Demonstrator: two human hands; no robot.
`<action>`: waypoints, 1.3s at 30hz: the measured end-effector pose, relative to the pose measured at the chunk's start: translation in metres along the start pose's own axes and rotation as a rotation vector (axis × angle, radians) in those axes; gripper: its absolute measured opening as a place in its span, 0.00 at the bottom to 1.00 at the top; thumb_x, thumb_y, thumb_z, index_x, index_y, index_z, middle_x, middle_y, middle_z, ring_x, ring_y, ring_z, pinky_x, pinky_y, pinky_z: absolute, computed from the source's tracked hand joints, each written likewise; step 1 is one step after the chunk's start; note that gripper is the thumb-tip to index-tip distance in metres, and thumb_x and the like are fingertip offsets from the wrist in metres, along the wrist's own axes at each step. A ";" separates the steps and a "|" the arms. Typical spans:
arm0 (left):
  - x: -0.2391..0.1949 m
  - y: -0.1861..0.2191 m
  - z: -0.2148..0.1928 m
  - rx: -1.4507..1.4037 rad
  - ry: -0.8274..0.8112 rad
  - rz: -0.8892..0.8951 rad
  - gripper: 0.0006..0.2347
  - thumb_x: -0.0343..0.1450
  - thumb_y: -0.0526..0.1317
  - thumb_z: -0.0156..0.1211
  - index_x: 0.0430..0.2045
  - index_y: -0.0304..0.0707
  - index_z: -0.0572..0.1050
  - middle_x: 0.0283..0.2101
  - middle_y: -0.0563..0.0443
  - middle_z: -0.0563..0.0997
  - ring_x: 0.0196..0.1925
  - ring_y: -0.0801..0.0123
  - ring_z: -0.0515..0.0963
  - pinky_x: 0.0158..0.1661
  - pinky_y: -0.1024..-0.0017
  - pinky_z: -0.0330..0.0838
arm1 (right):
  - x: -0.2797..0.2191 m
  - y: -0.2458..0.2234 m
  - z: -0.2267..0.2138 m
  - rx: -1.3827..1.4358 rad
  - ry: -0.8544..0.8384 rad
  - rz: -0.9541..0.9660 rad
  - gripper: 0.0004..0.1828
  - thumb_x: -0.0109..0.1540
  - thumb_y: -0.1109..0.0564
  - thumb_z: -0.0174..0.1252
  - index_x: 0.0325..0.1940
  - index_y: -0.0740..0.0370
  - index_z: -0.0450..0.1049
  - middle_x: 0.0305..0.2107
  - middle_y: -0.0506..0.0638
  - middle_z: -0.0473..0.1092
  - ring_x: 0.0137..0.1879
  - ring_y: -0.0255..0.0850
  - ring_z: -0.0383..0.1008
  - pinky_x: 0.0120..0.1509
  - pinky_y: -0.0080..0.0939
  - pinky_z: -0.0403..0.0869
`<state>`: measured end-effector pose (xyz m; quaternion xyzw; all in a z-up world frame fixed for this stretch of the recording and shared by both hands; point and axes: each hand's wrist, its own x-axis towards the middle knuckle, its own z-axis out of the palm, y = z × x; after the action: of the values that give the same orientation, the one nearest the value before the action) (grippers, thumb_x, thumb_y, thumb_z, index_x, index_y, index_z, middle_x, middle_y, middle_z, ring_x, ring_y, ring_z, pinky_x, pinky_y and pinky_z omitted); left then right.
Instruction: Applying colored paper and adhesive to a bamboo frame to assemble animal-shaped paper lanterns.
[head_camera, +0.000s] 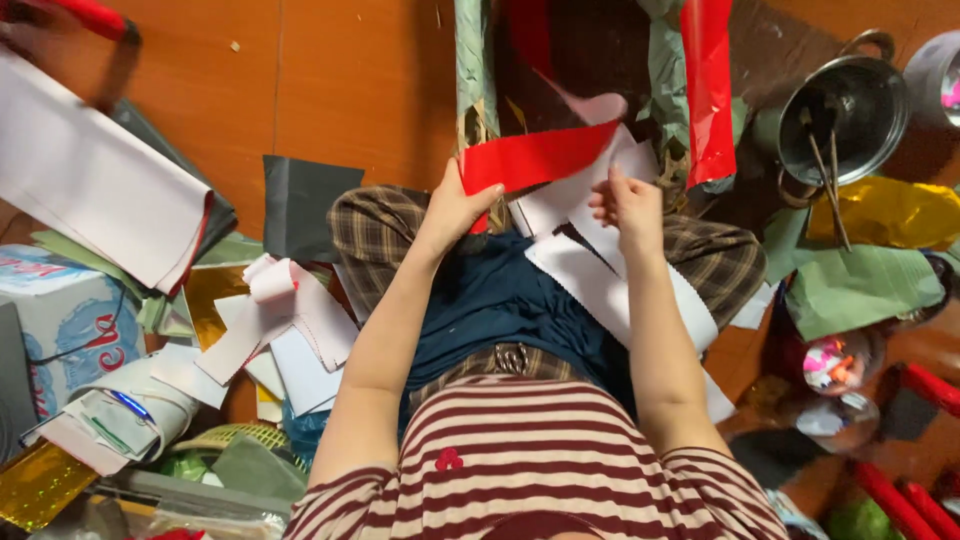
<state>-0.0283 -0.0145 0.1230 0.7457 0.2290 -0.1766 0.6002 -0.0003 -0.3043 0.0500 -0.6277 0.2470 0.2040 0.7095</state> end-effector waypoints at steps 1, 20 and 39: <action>-0.003 -0.003 0.002 -0.006 -0.011 -0.020 0.26 0.66 0.43 0.71 0.55 0.31 0.67 0.47 0.41 0.83 0.47 0.62 0.84 0.48 0.68 0.78 | -0.019 -0.006 0.009 -0.008 0.010 0.020 0.19 0.71 0.46 0.56 0.39 0.66 0.76 0.27 0.52 0.75 0.28 0.36 0.73 0.32 0.36 0.73; -0.016 -0.014 -0.008 -0.217 -0.228 0.196 0.52 0.68 0.35 0.73 0.74 0.45 0.28 0.76 0.30 0.54 0.74 0.49 0.65 0.67 0.60 0.68 | 0.000 -0.026 0.187 0.287 -0.479 0.297 0.16 0.64 0.49 0.64 0.46 0.64 0.76 0.34 0.47 0.76 0.36 0.33 0.75 0.41 0.35 0.75; 0.003 -0.125 -0.048 0.237 0.321 -0.056 0.17 0.84 0.46 0.50 0.50 0.32 0.83 0.50 0.43 0.87 0.52 0.68 0.86 0.56 0.72 0.77 | 0.019 -0.003 0.193 0.327 -0.476 0.209 0.19 0.63 0.50 0.68 0.51 0.59 0.71 0.34 0.45 0.74 0.36 0.34 0.73 0.34 0.35 0.75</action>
<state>-0.0958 0.0545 0.0297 0.8230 0.3200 -0.0974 0.4590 0.0349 -0.1142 0.0583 -0.4110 0.1662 0.3747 0.8142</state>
